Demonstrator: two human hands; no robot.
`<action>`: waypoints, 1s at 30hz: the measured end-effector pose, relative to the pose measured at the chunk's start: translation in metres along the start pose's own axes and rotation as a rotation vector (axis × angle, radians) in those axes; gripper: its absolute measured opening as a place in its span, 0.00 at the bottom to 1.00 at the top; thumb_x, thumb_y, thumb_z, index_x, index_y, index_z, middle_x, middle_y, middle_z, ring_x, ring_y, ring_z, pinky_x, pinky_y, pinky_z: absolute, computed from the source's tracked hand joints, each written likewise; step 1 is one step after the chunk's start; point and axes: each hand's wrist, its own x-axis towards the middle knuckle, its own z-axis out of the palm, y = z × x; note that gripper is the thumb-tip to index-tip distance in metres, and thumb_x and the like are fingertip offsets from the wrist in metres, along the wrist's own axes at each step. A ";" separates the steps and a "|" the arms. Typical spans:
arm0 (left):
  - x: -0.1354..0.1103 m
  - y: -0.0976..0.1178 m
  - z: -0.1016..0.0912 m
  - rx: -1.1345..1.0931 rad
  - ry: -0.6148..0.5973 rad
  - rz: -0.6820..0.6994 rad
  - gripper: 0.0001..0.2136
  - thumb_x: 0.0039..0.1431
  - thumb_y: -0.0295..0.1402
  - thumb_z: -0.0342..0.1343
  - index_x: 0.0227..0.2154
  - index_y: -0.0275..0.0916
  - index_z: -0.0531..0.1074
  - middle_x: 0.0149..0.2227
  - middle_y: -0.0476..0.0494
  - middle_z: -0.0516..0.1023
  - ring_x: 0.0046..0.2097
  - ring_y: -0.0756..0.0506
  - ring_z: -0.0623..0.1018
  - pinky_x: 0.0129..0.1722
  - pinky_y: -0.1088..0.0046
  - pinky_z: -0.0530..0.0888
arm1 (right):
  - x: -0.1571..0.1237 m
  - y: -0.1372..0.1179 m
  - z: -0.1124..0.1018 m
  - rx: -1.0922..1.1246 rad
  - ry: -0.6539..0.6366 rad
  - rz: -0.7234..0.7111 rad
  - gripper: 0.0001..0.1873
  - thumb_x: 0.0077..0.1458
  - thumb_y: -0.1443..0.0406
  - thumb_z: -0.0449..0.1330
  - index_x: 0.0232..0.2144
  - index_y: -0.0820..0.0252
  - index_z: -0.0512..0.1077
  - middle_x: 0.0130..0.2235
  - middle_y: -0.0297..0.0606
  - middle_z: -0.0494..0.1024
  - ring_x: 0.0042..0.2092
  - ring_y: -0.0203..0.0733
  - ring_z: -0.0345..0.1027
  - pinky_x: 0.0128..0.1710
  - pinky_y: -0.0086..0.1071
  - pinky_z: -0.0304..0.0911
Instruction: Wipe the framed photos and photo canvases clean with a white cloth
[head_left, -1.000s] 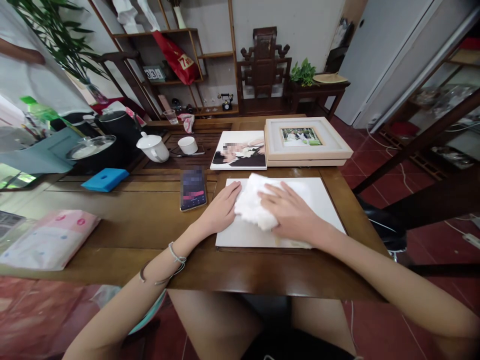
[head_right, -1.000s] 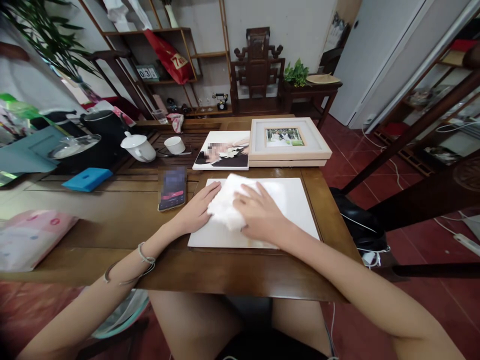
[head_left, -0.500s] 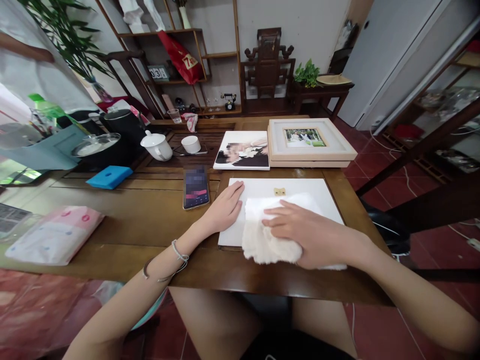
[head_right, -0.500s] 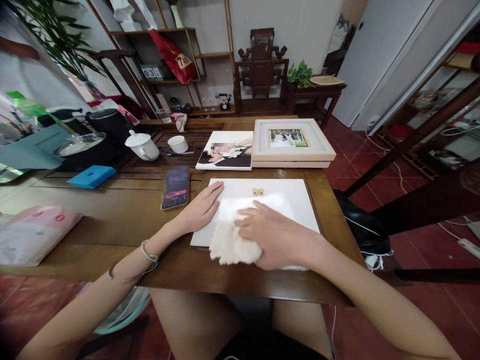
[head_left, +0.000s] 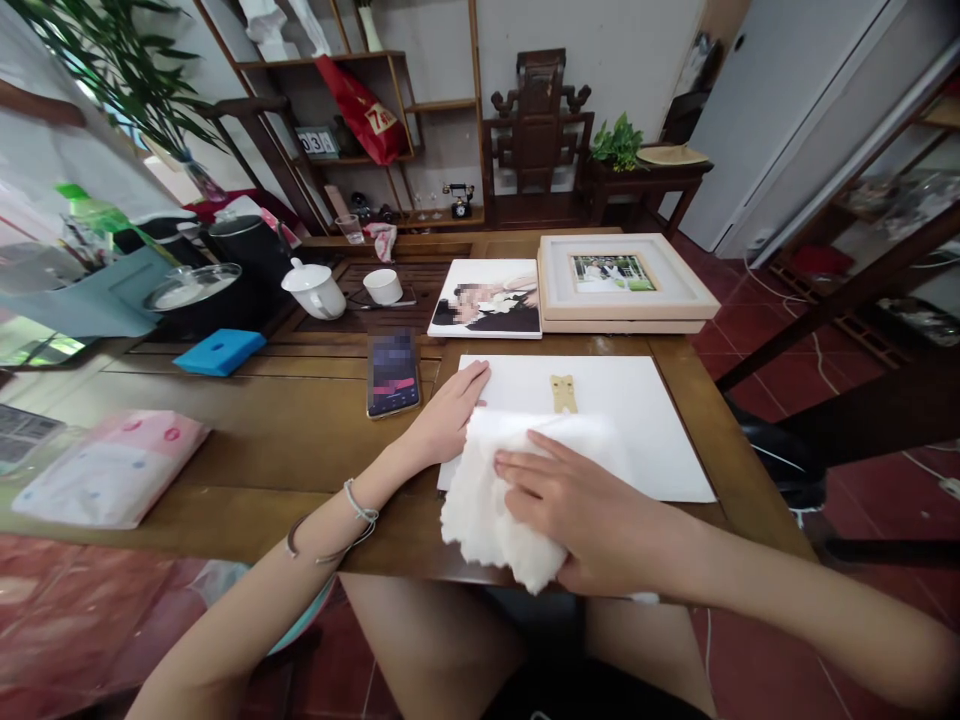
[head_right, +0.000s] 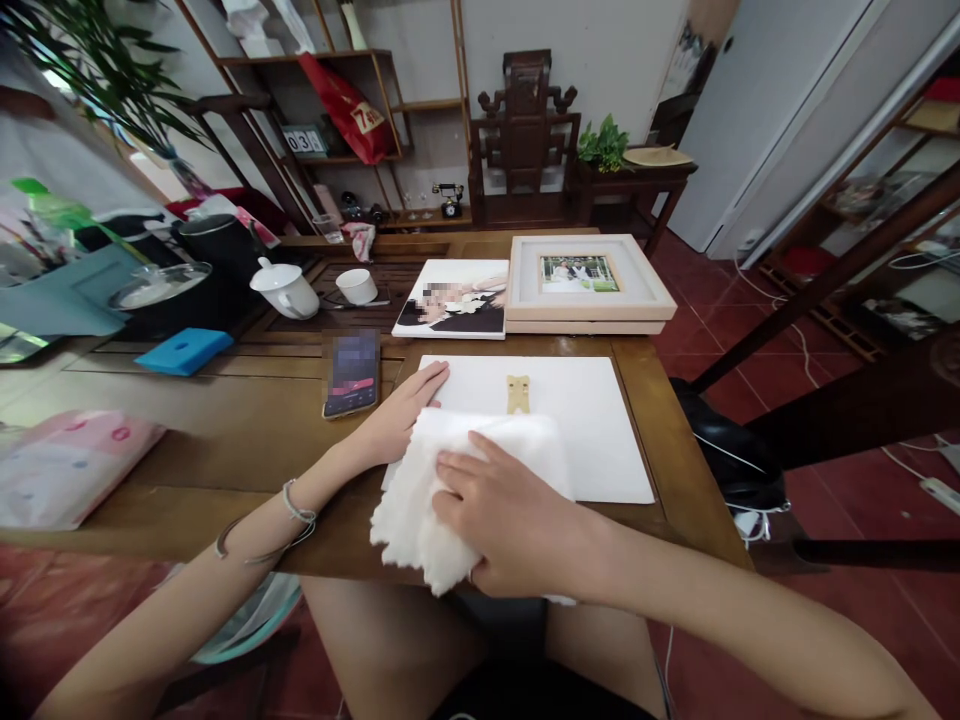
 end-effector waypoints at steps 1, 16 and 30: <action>0.000 0.000 0.000 0.005 -0.001 -0.003 0.25 0.65 0.32 0.42 0.64 0.28 0.55 0.67 0.27 0.53 0.68 0.35 0.55 0.66 0.52 0.57 | -0.002 -0.001 -0.002 0.023 -0.011 -0.005 0.22 0.46 0.66 0.60 0.45 0.67 0.71 0.58 0.58 0.70 0.65 0.52 0.55 0.67 0.50 0.39; 0.001 0.010 -0.003 0.033 0.018 -0.026 0.24 0.67 0.34 0.39 0.63 0.30 0.56 0.67 0.31 0.56 0.68 0.36 0.57 0.67 0.52 0.56 | -0.024 0.109 -0.034 -0.020 0.101 0.596 0.26 0.54 0.65 0.53 0.56 0.63 0.65 0.56 0.51 0.72 0.57 0.60 0.64 0.53 0.49 0.62; 0.000 0.008 -0.001 0.048 0.037 -0.015 0.24 0.67 0.34 0.39 0.64 0.31 0.56 0.66 0.31 0.57 0.67 0.36 0.58 0.67 0.51 0.57 | -0.039 0.076 -0.043 -0.093 0.013 0.646 0.20 0.47 0.74 0.52 0.42 0.61 0.72 0.43 0.48 0.79 0.44 0.54 0.74 0.42 0.40 0.66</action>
